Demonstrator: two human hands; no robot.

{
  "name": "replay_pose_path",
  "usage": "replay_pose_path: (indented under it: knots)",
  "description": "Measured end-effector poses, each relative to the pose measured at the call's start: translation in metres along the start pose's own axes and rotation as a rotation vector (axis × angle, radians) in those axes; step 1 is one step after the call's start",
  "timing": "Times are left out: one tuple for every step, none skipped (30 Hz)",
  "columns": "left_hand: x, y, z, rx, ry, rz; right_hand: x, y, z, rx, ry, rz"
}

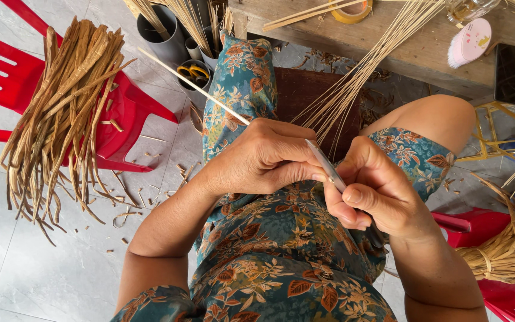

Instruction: The person sits on a low stool and uses a small knife to split and shave thin bamboo strips, pulling each strip through the blade to trim it, then sets finished strips with a growing pile of split bamboo on the work table.

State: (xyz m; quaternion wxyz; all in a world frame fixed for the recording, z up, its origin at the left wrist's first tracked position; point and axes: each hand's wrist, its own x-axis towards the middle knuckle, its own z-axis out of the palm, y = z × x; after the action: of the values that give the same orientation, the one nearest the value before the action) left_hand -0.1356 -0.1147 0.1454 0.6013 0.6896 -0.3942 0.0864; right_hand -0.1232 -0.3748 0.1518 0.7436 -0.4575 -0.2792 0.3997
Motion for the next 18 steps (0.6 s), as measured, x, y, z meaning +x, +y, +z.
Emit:
replay_pose_path:
  knots:
    - [0.000,-0.001,0.001,-0.003,0.005,-0.004,0.001,0.001,0.000,-0.005,0.003,-0.008]
    - [0.000,-0.002,0.001,-0.006,0.009,-0.006,0.001,0.001,-0.001,-0.011,0.006,-0.017]
    - [0.000,-0.003,0.002,-0.011,0.015,-0.010,0.002,0.001,-0.002,-0.004,0.006,-0.012]
    - [0.000,-0.004,0.003,-0.024,0.014,-0.004,0.003,0.002,-0.003,0.006,0.005,-0.005]
    - [0.000,-0.004,0.003,-0.036,0.013,0.000,0.003,0.002,-0.003,0.017,0.004,0.002]
    - [0.000,-0.005,0.003,-0.047,0.010,0.006,0.004,0.002,-0.004,0.006,0.019,0.000]
    - [0.001,-0.004,0.005,-0.057,0.027,-0.009,0.004,0.001,-0.005,-0.009,0.035,-0.004]
    - [0.001,-0.003,0.007,-0.067,0.044,-0.025,0.004,0.001,-0.005,-0.023,0.052,-0.009]
    - [0.001,-0.003,0.008,-0.079,0.060,-0.042,0.003,-0.001,-0.005,-0.040,0.065,-0.028]
    - [0.002,-0.002,0.007,-0.054,0.058,-0.039,0.002,-0.003,-0.005,-0.059,0.076,-0.047]
    - [0.002,-0.001,0.007,-0.028,0.058,-0.037,0.001,-0.005,-0.006,-0.078,0.086,-0.063]
    - [0.001,0.000,0.006,-0.004,0.060,-0.038,0.001,-0.006,-0.006,-0.072,0.074,-0.050]
    - [0.001,0.000,0.005,0.003,0.060,-0.047,0.000,-0.008,-0.006,-0.067,0.064,-0.040]
    - [0.000,0.001,0.004,0.012,0.057,-0.056,0.001,-0.009,-0.006,-0.062,0.053,-0.033]
    - [0.000,0.001,0.004,0.019,0.056,-0.066,0.001,-0.010,-0.007,-0.034,0.032,-0.009]
    - [-0.001,0.001,0.003,0.010,0.050,-0.078,0.003,-0.010,-0.009,-0.003,0.009,0.018]
    - [-0.002,0.002,0.003,0.000,0.042,-0.090,0.004,-0.009,-0.010,0.027,-0.011,0.045]
    - [-0.002,0.002,0.004,-0.013,0.032,-0.099,0.005,-0.009,-0.011,0.055,-0.032,0.053]
